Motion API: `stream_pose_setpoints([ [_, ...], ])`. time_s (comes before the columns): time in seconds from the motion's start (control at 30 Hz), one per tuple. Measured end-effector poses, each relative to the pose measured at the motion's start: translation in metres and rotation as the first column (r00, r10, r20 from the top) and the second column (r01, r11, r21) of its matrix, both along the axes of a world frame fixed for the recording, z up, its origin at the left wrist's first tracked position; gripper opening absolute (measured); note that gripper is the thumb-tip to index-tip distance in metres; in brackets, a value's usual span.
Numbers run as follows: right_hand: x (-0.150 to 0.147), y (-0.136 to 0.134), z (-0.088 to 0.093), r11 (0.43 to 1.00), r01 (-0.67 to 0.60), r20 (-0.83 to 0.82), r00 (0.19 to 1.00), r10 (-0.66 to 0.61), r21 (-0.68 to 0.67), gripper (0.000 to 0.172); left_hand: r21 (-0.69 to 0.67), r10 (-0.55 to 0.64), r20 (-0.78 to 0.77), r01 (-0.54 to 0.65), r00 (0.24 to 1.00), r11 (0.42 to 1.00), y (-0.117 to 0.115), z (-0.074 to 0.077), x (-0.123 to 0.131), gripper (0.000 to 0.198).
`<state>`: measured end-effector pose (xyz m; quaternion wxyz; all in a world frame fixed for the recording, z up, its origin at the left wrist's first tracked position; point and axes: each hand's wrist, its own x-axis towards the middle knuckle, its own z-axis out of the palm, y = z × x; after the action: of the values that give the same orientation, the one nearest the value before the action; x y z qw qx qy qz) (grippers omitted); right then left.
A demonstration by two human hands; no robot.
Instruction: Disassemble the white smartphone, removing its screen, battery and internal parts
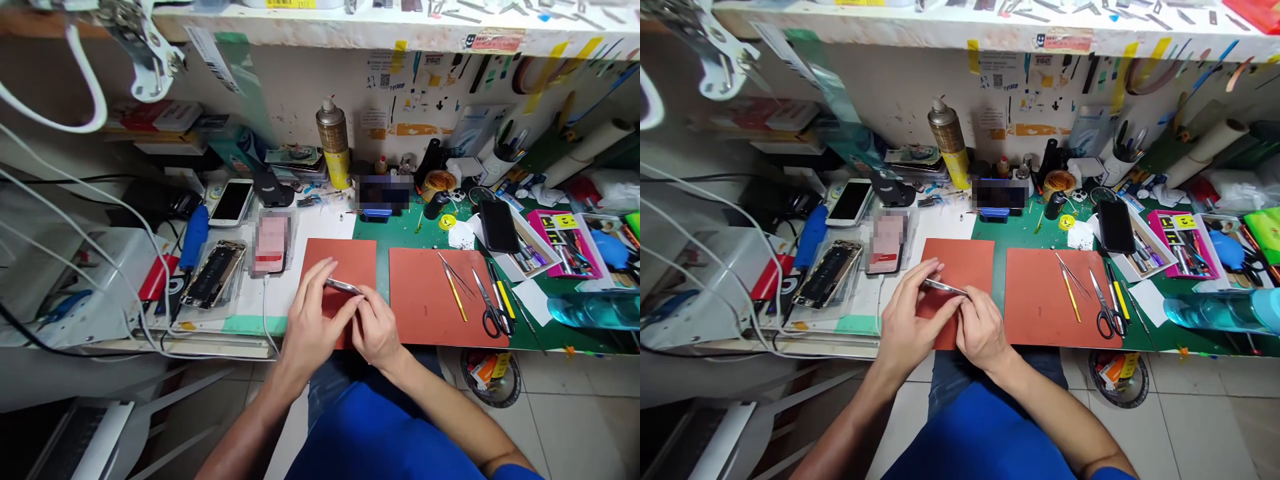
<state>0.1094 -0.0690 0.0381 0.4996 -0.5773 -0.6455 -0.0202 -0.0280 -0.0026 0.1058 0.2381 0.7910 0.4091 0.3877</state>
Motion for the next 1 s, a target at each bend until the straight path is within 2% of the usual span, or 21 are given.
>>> stream_pose_setpoints([
  [0.07, -0.008, -0.004, -0.008, 0.999, 0.021, 0.086, 0.996, -0.025, 0.045, 0.031, 0.073, -0.007, 0.042, 0.004, 0.999, 0.997, -0.007, -0.010, 0.000, 0.056],
  [0.17, -0.014, -0.011, -0.017, 0.996, 0.001, 0.133, 0.991, -0.013, 0.088, 0.031, 0.098, -0.109, 0.135, 0.096, 0.985, 0.991, -0.010, -0.026, -0.006, 0.055],
  [0.27, -0.014, -0.018, -0.021, 0.996, -0.034, 0.133, 0.991, 0.023, 0.079, 0.029, 0.155, -0.191, 0.130, 0.170, 0.973, 0.973, -0.012, -0.035, -0.014, 0.049],
  [0.33, -0.012, -0.024, -0.021, 0.996, -0.073, 0.126, 0.990, 0.067, 0.048, 0.027, 0.225, -0.208, 0.115, 0.179, 0.971, 0.958, -0.014, -0.038, -0.017, 0.048],
  [0.47, -0.002, -0.041, -0.004, 0.991, -0.136, 0.085, 0.987, 0.137, -0.020, 0.027, 0.335, -0.196, 0.126, 0.144, 0.972, 0.931, -0.020, -0.043, -0.019, 0.050],
  [0.6, 0.008, -0.059, 0.029, 0.996, -0.080, -0.041, 0.996, 0.078, -0.048, 0.022, 0.381, -0.183, 0.129, 0.122, 0.975, 0.916, -0.025, -0.048, -0.019, 0.055],
  [0.7, 0.009, -0.065, 0.048, 0.996, -0.085, -0.060, 0.995, 0.084, -0.017, 0.026, 0.383, -0.191, 0.136, 0.126, 0.972, 0.915, -0.027, -0.048, -0.019, 0.058],
  [0.83, 0.009, -0.059, 0.054, 0.992, -0.129, -0.001, 0.992, 0.129, 0.009, 0.037, 0.380, -0.207, 0.113, 0.150, 0.972, 0.913, -0.026, -0.044, -0.016, 0.054],
  [1.0, 0.010, -0.053, 0.051, 0.992, -0.124, 0.035, 0.992, 0.124, 0.001, 0.038, 0.387, -0.203, 0.092, 0.152, 0.975, 0.909, -0.025, -0.038, -0.012, 0.050],
])
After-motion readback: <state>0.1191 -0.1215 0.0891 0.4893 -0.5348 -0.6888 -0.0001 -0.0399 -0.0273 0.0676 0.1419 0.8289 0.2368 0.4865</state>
